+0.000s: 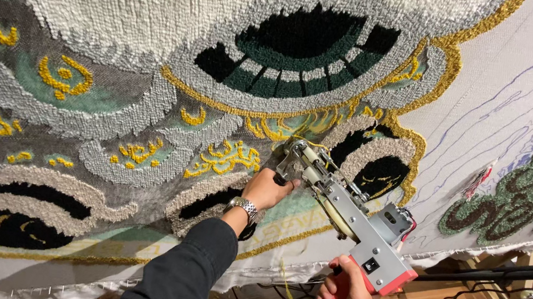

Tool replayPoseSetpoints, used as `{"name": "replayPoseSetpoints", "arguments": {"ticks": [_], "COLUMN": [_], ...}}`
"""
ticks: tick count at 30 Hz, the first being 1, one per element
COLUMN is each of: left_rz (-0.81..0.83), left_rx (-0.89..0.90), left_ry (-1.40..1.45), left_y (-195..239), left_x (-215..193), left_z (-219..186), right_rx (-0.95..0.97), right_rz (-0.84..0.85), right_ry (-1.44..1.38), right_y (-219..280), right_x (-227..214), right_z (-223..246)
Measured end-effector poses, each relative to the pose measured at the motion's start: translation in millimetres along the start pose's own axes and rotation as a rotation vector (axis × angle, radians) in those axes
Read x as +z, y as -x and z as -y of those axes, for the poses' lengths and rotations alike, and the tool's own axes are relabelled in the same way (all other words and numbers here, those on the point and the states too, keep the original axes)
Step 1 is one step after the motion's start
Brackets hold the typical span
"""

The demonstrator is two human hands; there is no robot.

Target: The person uses a handheld tufting gun to apply yellow yarn into a stretched canvas, following a pre-drawn skull design. The person guides the tool along the pattern lines and occasionally adjusts the yarn feed with the left hand.

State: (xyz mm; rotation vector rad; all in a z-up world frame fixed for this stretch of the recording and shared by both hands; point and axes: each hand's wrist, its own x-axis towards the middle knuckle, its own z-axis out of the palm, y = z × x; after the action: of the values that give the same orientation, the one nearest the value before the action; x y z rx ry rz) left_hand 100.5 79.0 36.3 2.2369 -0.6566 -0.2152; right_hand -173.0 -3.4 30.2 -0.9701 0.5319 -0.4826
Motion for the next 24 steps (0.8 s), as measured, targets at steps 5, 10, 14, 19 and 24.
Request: {"name": "replayPoseSetpoints", "arguments": {"ticks": [5, 10, 14, 19, 24], "left_rz": [0.003, -0.027, -0.009, -0.048, -0.027], "left_rx": [0.01, 0.003, -0.007, 0.004, -0.065], "left_ry": [0.041, -0.011, 0.029, 0.026, 0.058], "left_y": [-4.3, -8.1, -10.4, -11.9, -20.3], "left_x": [-0.2, 4.8, 5.4, 6.1, 21.0], "left_z": [-0.1, -1.8, -2.6, -6.1, -3.5], "right_rx": [0.03, 0.027, 0.012, -0.012, -0.03], "right_rz": [-0.022, 0.002, 0.002, -0.007, -0.028], "right_ry": [-0.01, -0.016, 0.008, 0.042, 0.108], "right_y": [-3.3, -3.4, -4.1, -3.3, 2.3], "right_x": [-0.2, -3.2, -3.3, -3.2, 1.6], "right_z": [1.6, 4.6, 8.0, 11.8, 22.8]}}
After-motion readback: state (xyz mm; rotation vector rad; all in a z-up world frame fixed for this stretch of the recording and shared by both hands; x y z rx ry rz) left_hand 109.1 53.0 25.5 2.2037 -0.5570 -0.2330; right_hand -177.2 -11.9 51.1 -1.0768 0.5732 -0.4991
